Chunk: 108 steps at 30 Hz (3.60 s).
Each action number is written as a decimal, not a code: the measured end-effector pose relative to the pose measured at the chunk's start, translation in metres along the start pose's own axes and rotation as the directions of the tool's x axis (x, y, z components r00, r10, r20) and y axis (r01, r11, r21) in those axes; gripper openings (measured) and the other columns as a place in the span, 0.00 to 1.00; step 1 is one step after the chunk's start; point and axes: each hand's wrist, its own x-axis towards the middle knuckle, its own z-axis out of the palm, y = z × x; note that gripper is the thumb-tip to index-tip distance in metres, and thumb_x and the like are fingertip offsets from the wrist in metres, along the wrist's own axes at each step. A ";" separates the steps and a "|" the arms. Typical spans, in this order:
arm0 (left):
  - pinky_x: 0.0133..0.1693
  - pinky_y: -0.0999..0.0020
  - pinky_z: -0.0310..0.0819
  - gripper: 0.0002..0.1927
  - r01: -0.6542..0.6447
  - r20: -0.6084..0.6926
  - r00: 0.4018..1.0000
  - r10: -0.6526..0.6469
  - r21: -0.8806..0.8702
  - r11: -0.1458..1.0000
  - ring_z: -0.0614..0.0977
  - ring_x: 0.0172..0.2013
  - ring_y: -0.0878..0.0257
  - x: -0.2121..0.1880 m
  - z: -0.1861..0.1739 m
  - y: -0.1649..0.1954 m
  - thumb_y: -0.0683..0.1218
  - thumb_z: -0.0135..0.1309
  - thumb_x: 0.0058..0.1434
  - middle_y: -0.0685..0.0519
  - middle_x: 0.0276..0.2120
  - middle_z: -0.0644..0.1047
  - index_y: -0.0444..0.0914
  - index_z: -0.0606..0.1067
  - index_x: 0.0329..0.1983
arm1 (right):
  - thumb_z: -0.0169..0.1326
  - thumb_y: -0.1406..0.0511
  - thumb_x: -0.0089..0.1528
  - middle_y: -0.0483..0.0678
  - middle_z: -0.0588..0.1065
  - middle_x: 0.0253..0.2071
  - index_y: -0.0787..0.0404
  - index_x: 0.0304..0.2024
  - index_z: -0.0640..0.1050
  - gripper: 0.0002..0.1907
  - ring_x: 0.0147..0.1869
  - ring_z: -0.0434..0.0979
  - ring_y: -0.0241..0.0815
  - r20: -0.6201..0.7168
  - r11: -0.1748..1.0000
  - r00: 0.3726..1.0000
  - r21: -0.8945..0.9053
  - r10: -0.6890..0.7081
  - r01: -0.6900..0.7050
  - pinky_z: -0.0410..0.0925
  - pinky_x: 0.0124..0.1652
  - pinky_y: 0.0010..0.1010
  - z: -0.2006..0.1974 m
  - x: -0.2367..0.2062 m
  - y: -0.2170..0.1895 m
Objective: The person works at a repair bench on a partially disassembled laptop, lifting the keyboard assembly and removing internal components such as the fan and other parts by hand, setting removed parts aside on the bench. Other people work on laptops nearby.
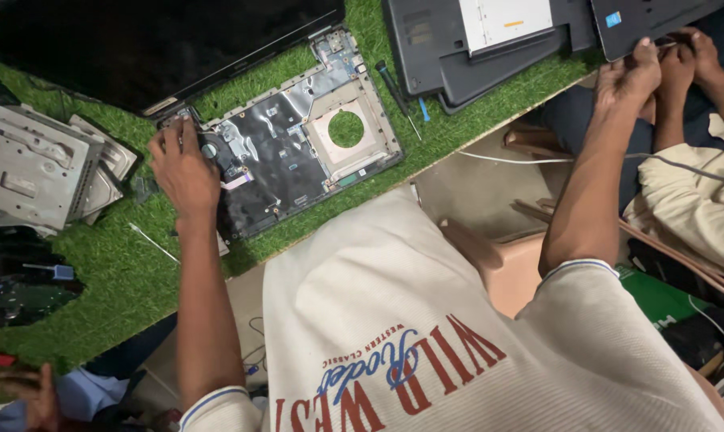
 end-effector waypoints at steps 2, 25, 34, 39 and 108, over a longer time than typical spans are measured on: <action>0.59 0.48 0.64 0.33 0.001 -0.002 1.000 -0.001 -0.012 1.000 0.69 0.62 0.44 -0.001 0.001 -0.001 0.34 0.56 0.54 0.46 0.65 0.71 0.34 0.73 0.67 | 0.52 0.74 0.68 0.57 0.76 0.52 0.72 0.52 0.73 0.10 0.60 0.80 0.56 -0.016 1.000 1.000 -0.001 0.022 -0.022 0.74 0.66 0.50 -0.002 0.001 0.002; 0.61 0.61 0.73 0.39 0.333 0.345 0.935 0.083 -0.933 0.135 0.74 0.62 0.54 0.065 0.092 0.265 0.37 0.60 0.63 0.40 0.67 0.67 0.33 0.55 0.74 | 0.73 0.64 0.65 0.56 0.67 0.63 0.64 0.66 0.67 0.35 0.67 0.68 0.54 0.450 -0.029 0.858 -0.889 -0.247 0.458 0.63 0.67 0.44 0.025 -0.085 0.092; 0.55 0.61 0.73 0.46 0.622 0.617 0.783 0.078 -0.778 -0.087 0.78 0.58 0.53 0.091 0.072 0.300 0.42 0.58 0.59 0.39 0.66 0.71 0.30 0.49 0.78 | 0.76 0.54 0.61 0.67 0.55 0.74 0.65 0.74 0.59 0.52 0.74 0.52 0.68 0.507 -0.274 0.859 -0.838 -0.069 0.472 0.52 0.69 0.56 0.041 -0.067 0.102; 0.55 0.66 0.78 0.48 0.619 0.612 0.785 0.093 -0.776 -0.121 0.79 0.56 0.57 0.078 0.037 0.327 0.41 0.55 0.57 0.43 0.68 0.65 0.33 0.46 0.78 | 0.74 0.53 0.64 0.59 0.61 0.74 0.62 0.74 0.61 0.47 0.75 0.56 0.62 0.431 -0.302 0.902 -0.858 0.018 0.416 0.54 0.73 0.53 0.028 -0.053 0.075; 0.52 0.56 0.70 0.25 0.640 -0.212 0.557 -0.803 -0.506 0.578 0.74 0.50 0.50 -0.214 -0.006 0.067 0.43 0.64 0.62 0.42 0.51 0.71 0.33 0.70 0.60 | 0.58 0.70 0.67 0.61 0.75 0.56 0.66 0.66 0.68 0.25 0.61 0.73 0.61 0.869 0.542 0.072 -0.368 0.490 0.755 0.67 0.61 0.45 0.206 -0.252 0.320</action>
